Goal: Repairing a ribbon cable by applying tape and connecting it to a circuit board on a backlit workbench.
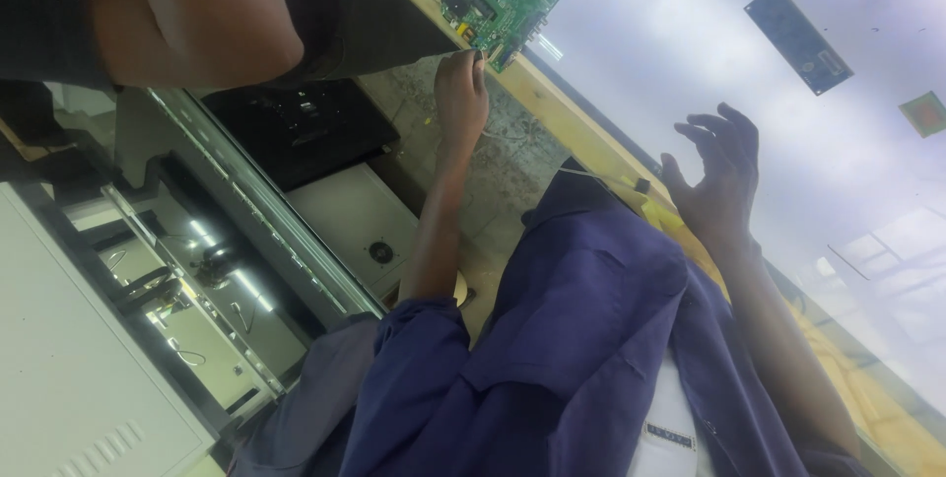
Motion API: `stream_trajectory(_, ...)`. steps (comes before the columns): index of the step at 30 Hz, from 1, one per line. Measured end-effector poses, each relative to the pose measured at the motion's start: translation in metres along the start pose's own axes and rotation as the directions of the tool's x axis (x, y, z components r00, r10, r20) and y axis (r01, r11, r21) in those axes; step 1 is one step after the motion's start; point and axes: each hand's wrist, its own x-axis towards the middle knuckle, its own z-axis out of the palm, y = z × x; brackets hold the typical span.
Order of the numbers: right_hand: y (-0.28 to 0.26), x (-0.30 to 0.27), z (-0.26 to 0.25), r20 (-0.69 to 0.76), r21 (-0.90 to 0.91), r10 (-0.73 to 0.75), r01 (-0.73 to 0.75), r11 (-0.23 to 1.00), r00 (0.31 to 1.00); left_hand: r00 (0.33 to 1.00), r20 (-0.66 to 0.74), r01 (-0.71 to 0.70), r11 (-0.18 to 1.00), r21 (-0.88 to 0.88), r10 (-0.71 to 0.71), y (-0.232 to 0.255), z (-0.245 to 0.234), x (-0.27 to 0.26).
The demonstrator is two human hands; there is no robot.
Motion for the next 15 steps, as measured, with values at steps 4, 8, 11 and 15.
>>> stream_trajectory(4, 0.030, -0.010, 0.024, 0.053, -0.154, -0.058, 0.065, 0.986, 0.997, 1.000, 0.013, 0.025, 0.999, -0.020, -0.025, -0.023, 0.022, 0.011)
stream_trajectory(8, 0.038, -0.015, 0.028, 0.053, -0.180, -0.042, 0.051, 0.982, 0.998, 0.994, 0.041, -0.100, 0.994, 0.038, 0.098, -0.031, 0.031, 0.018)
stream_trajectory(11, 0.043, -0.019, 0.028, 0.040, -0.153, -0.050, 0.055, 0.987, 0.998, 0.977, 0.074, -0.206, 0.972, 0.116, 0.198, -0.030, 0.034, 0.021)
stream_trajectory(15, 0.050, -0.026, 0.029, 0.047, -0.136, -0.041, 0.047, 0.990, 0.998, 0.972, 0.116, -0.226, 0.950, 0.215, 0.205, -0.020, 0.034, 0.023)
